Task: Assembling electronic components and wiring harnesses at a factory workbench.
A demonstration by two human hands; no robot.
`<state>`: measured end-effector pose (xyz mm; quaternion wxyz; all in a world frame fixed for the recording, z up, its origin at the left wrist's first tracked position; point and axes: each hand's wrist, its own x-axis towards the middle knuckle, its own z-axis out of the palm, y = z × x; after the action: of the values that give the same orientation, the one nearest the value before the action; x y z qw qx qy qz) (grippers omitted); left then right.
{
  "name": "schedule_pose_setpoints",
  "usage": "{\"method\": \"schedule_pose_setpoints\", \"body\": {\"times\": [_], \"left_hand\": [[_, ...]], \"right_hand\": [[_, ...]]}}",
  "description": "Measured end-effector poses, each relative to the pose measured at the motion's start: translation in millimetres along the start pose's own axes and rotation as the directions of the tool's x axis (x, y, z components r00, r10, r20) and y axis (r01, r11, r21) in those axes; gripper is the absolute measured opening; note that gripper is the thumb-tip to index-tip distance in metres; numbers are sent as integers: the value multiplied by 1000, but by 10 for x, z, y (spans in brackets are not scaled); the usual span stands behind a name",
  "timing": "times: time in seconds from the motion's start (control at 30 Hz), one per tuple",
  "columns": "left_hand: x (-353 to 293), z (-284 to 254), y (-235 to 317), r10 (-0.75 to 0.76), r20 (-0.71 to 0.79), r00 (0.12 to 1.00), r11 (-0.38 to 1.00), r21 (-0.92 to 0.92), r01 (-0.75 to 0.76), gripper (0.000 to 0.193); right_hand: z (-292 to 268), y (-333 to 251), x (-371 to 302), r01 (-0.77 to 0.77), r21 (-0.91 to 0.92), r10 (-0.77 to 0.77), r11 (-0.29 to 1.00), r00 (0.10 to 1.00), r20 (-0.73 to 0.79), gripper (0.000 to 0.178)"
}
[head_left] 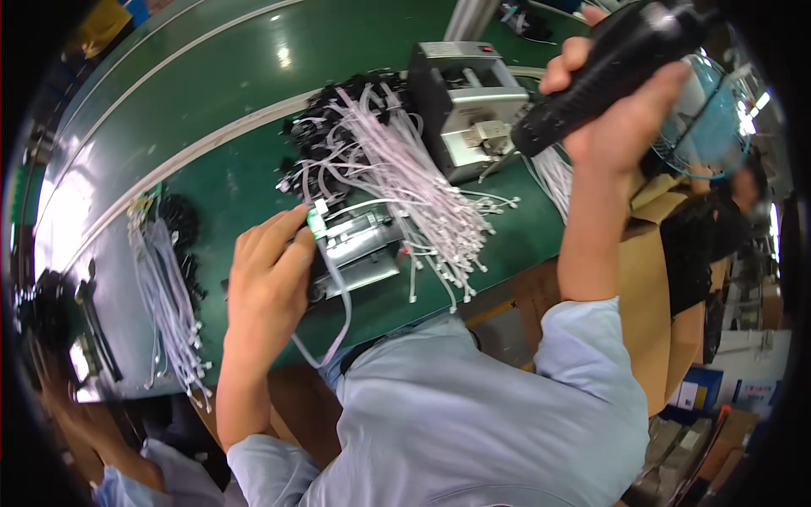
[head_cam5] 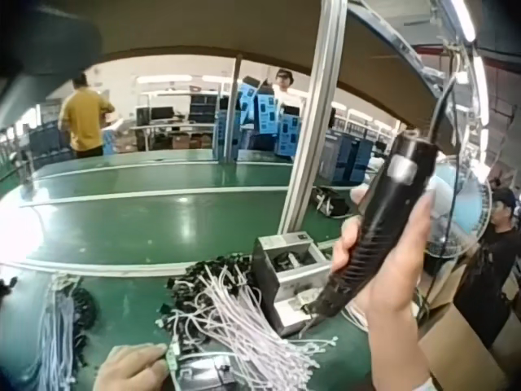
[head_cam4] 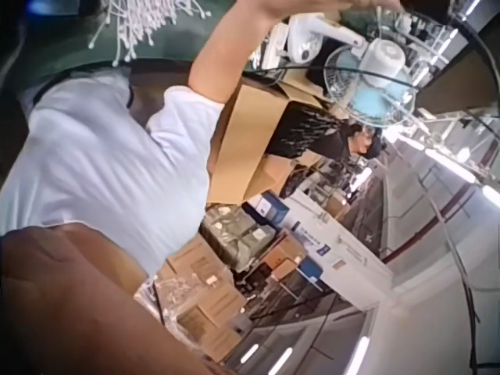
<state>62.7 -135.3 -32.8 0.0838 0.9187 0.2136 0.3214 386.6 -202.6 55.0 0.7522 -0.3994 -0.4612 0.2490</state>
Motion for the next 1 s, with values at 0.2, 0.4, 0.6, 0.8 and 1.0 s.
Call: {"method": "schedule_pose_setpoints", "body": {"times": [0.2, 0.4, 0.6, 0.8, 1.0], "left_hand": [[-7, 14, 17, 42, -12, 999, 999, -14, -43, 25], [-108, 3, -18, 52, -19, 998, 999, 3, -52, 28], [-108, 13, -15, 59, -16, 998, 998, 2, -59, 27], [-118, 13, -29, 56, -19, 998, 998, -13, -56, 25], [-106, 26, -38, 58, -19, 998, 998, 2, -58, 23]], "right_hand": [[1095, -205, 16, 235, 245, -256, 940, 965, 57, 76], [1370, 6, -114, 160, 357, -251, 920, 942, 225, 78], [1434, 55, -130, 139, 377, -252, 915, 930, 267, 80], [1469, 82, -110, 130, 391, -254, 911, 925, 283, 81], [1481, 164, -87, 102, 402, -234, 910, 926, 297, 83]]}}
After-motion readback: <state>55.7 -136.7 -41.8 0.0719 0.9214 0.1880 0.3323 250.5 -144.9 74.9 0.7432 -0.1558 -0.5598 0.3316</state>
